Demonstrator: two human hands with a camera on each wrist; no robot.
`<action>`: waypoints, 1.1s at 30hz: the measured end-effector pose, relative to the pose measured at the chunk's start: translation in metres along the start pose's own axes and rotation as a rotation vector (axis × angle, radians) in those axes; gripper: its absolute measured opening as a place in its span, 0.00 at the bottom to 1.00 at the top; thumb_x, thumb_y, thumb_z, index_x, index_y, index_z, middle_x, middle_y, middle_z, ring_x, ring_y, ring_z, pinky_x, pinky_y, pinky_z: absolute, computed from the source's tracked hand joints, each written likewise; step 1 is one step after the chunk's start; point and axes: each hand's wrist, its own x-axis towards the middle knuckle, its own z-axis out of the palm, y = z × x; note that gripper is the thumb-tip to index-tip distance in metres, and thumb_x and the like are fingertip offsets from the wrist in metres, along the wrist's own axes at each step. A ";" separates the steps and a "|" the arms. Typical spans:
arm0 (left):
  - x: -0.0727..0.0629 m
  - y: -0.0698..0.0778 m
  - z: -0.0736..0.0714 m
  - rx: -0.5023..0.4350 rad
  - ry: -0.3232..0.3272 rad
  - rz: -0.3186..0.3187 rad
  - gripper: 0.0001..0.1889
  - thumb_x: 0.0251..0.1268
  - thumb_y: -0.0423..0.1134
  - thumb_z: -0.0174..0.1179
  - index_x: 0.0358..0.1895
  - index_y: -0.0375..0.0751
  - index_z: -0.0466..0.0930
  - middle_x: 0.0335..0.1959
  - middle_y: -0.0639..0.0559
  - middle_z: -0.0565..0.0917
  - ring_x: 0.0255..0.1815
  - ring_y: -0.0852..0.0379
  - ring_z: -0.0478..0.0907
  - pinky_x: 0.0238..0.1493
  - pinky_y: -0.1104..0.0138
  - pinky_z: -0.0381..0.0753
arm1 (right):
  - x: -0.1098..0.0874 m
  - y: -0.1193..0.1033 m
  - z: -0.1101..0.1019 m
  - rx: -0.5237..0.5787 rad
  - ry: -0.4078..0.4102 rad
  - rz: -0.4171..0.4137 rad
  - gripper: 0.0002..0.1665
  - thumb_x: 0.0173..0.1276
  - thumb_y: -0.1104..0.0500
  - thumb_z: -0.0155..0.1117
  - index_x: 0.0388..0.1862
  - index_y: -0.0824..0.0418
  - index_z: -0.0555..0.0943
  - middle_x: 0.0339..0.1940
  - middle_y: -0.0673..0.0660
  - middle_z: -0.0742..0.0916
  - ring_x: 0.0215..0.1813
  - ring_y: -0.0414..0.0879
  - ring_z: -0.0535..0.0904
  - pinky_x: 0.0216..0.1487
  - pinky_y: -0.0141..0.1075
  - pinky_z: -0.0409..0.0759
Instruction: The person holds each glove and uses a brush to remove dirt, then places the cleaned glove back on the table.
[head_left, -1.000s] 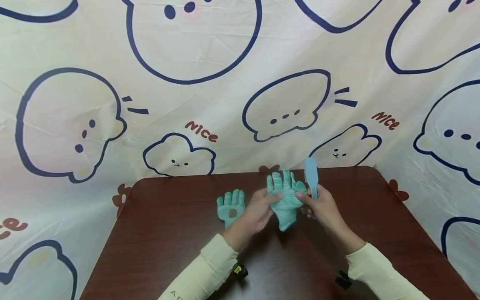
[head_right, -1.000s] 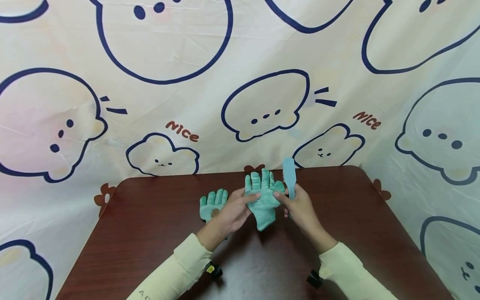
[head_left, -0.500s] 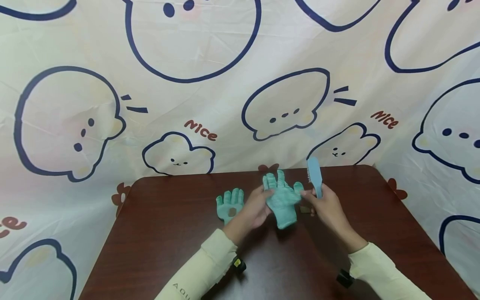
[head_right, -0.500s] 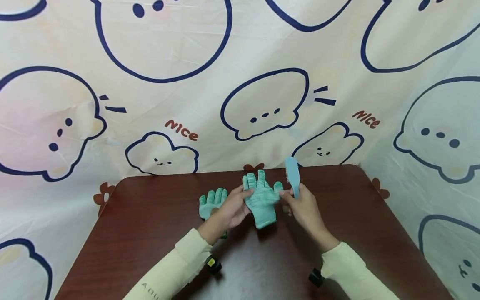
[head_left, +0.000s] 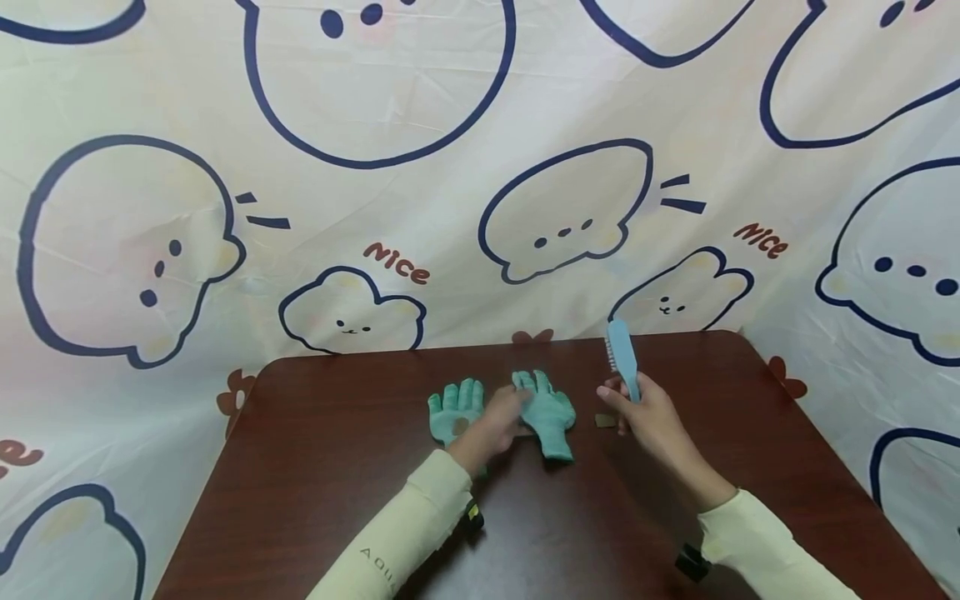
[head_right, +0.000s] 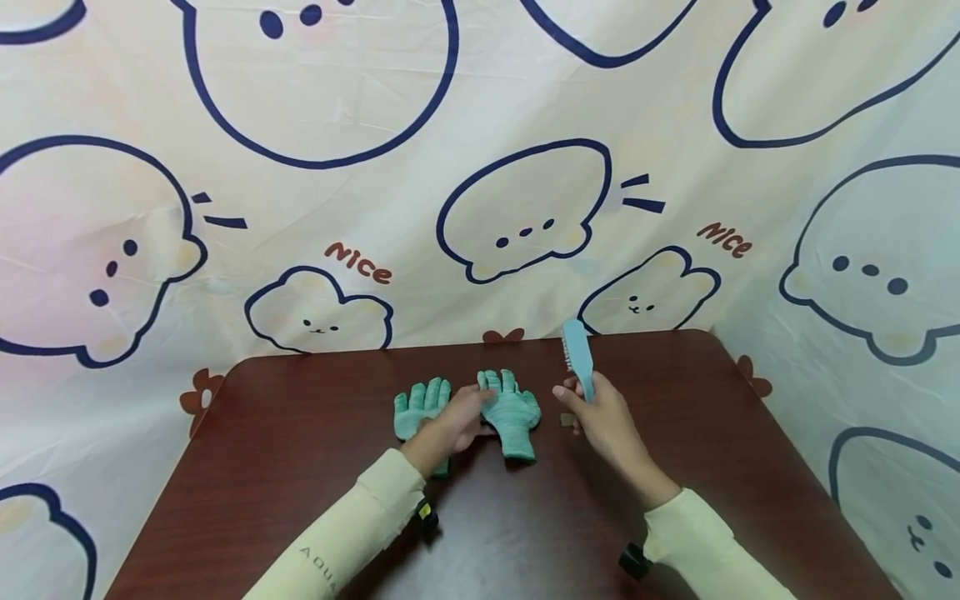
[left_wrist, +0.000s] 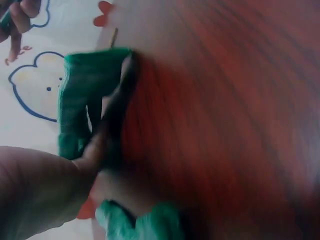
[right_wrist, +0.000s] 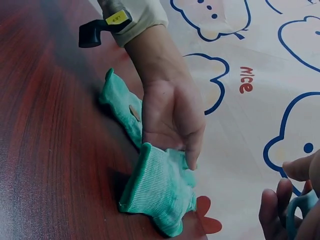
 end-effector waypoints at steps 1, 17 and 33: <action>-0.001 0.001 -0.001 0.050 0.011 0.002 0.31 0.82 0.37 0.44 0.79 0.25 0.49 0.76 0.28 0.60 0.77 0.33 0.62 0.74 0.38 0.66 | 0.000 0.000 0.000 0.002 -0.005 -0.003 0.24 0.76 0.43 0.62 0.44 0.64 0.70 0.51 0.63 0.80 0.28 0.43 0.75 0.32 0.35 0.83; -0.054 0.074 -0.048 0.968 0.085 0.102 0.20 0.79 0.42 0.53 0.61 0.29 0.78 0.56 0.38 0.84 0.45 0.47 0.85 0.47 0.59 0.85 | -0.002 0.002 0.003 0.004 -0.054 -0.017 0.22 0.77 0.46 0.63 0.43 0.64 0.69 0.43 0.61 0.79 0.27 0.45 0.74 0.32 0.37 0.83; -0.037 0.021 -0.083 1.391 0.476 -0.140 0.45 0.64 0.58 0.69 0.69 0.23 0.65 0.61 0.25 0.72 0.59 0.30 0.73 0.56 0.39 0.80 | -0.001 0.006 0.007 -0.016 -0.077 0.020 0.26 0.75 0.42 0.64 0.46 0.64 0.70 0.25 0.53 0.74 0.25 0.45 0.74 0.30 0.41 0.82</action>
